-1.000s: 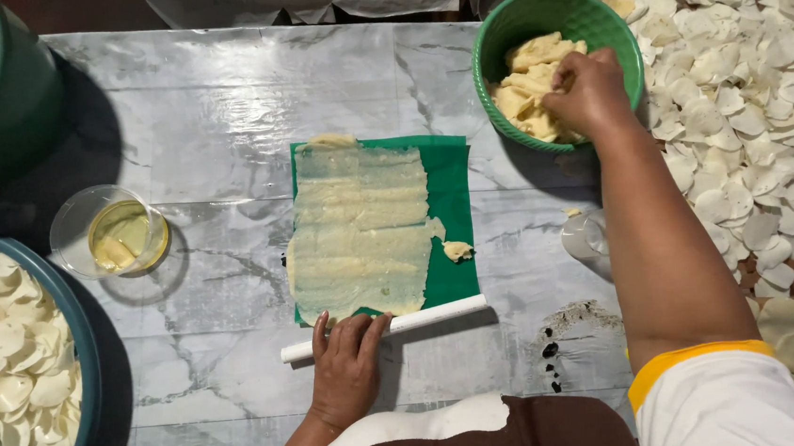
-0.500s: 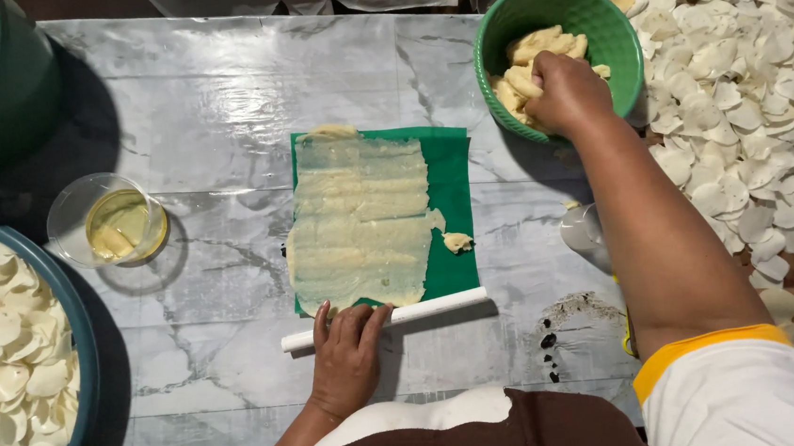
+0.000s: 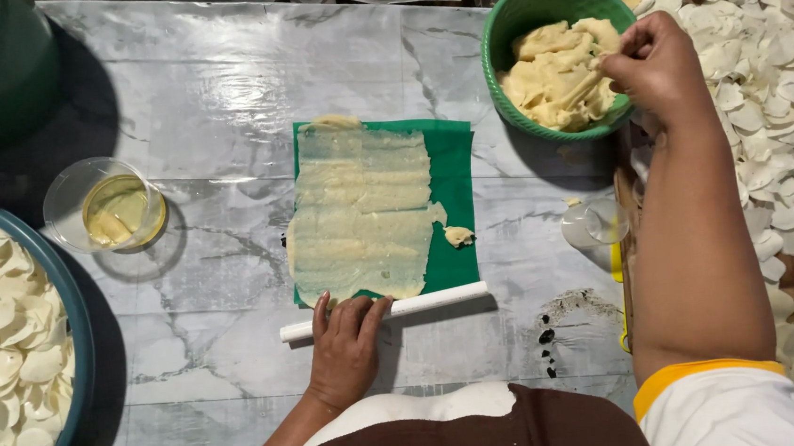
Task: Rolling out small portions of dough into thin sheets using a rolling pin on a mat
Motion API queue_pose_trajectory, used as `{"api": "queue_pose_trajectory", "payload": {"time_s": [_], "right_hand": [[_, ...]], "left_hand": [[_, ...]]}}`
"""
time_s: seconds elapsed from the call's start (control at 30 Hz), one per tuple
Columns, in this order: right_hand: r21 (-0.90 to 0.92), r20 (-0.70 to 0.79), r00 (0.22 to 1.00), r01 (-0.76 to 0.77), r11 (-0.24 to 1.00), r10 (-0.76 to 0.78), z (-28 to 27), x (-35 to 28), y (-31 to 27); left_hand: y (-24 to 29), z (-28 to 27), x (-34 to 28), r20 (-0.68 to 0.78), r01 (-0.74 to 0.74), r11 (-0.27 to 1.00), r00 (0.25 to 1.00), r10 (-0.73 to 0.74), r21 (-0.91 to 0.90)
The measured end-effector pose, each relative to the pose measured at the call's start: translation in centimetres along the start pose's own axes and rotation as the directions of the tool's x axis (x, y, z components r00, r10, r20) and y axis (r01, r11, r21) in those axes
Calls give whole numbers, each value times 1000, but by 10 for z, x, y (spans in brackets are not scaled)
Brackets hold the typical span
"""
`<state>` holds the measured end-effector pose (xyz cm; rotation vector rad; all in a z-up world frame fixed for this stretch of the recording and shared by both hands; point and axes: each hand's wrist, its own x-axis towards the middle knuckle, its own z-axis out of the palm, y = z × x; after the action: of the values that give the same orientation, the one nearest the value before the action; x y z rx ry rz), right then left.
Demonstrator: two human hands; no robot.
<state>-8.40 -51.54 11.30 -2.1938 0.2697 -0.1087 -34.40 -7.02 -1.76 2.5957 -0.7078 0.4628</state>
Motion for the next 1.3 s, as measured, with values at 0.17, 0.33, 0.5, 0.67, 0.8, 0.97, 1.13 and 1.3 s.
{"api": "queue_pose_trajectory", "payload": {"time_s": [0.17, 0.33, 0.5, 0.67, 0.8, 0.97, 1.13, 1.3], "right_hand": [[76, -158, 987, 19, 997, -7, -12, -18, -1], [-109, -110, 994, 17, 994, -29, 0, -44, -37], [-613, 87, 990, 142, 777, -112, 33, -14, 39], [-509, 85, 996, 21, 861, 26, 16, -33, -25], [-164, 47, 991, -117, 980, 127, -13, -65, -97], [-177, 3, 991, 132, 975, -134, -37, -85, -101], [-280, 126, 990, 100, 955, -66, -7, -139, -165], [-54, 333, 888, 353, 934, -317, 119, -162, -30]], "left_hand": [[-1, 1, -2, 6, 8, 1000, 1000, -8, -14], [2, -1, -1, 9, 12, 1000, 1000, -12, -7], [2, -2, 1, 6, 24, 1000, 1000, -24, -12], [1, -1, 0, 12, 18, 1000, 1000, -17, -19], [1, -1, -1, 11, 12, 1000, 1000, -12, -8], [1, 0, -1, 15, 21, 1000, 1000, -21, -14], [3, -1, -1, 18, 29, 999, 999, -28, -27], [-6, 22, -17, -8, 38, 999, 999, -38, 14]]}}
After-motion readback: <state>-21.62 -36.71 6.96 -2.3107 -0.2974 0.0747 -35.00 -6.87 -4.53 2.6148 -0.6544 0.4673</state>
